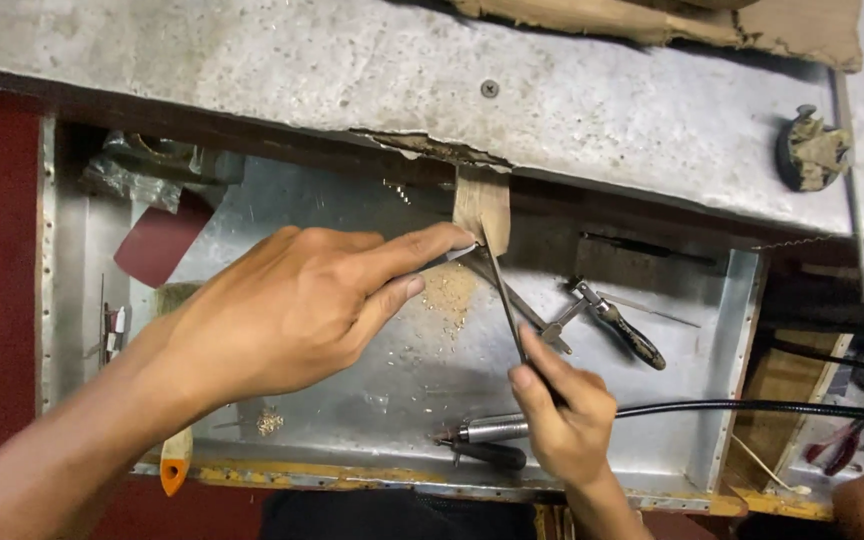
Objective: The person is using a hand file to shape and smooth a small metal piece held in pliers at a jeweler's workbench.
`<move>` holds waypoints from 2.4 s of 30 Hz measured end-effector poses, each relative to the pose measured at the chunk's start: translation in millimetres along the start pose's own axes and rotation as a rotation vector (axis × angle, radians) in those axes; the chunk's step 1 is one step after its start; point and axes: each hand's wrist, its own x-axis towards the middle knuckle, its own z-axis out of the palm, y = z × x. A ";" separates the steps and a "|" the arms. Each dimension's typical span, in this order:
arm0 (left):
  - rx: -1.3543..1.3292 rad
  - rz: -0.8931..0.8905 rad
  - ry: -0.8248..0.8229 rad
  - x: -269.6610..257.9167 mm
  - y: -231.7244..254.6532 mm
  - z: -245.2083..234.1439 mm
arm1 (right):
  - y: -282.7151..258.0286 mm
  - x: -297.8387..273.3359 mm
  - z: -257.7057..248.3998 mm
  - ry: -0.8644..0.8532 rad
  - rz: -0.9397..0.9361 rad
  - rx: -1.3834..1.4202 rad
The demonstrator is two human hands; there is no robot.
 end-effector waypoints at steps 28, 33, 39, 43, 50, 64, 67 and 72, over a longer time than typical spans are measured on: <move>-0.125 0.042 0.283 -12.6 7.6 49.3 | -8.7 -24.9 59.0 0.281 0.161 0.007; -0.124 0.041 0.325 -13.0 7.2 47.7 | -15.2 -22.7 64.2 0.287 0.129 0.021; -0.133 0.033 0.260 -12.2 8.4 40.3 | -1.5 6.9 29.2 0.099 0.006 0.112; -0.070 0.066 0.322 -10.6 4.7 45.6 | 14.5 1.7 6.6 0.022 -0.007 0.159; -0.041 -0.003 0.257 -12.5 10.9 42.1 | -17.0 44.6 -17.8 -0.073 -0.103 -0.126; 1.062 0.205 0.696 -9.9 -2.2 61.1 | -29.1 11.1 -1.8 -0.108 0.038 0.029; 1.128 0.231 0.647 -9.7 -4.3 58.4 | -30.6 10.3 4.0 -0.071 0.055 0.078; 1.139 0.229 0.625 -10.3 -1.6 56.6 | -44.3 32.5 7.5 -0.081 -0.111 -0.191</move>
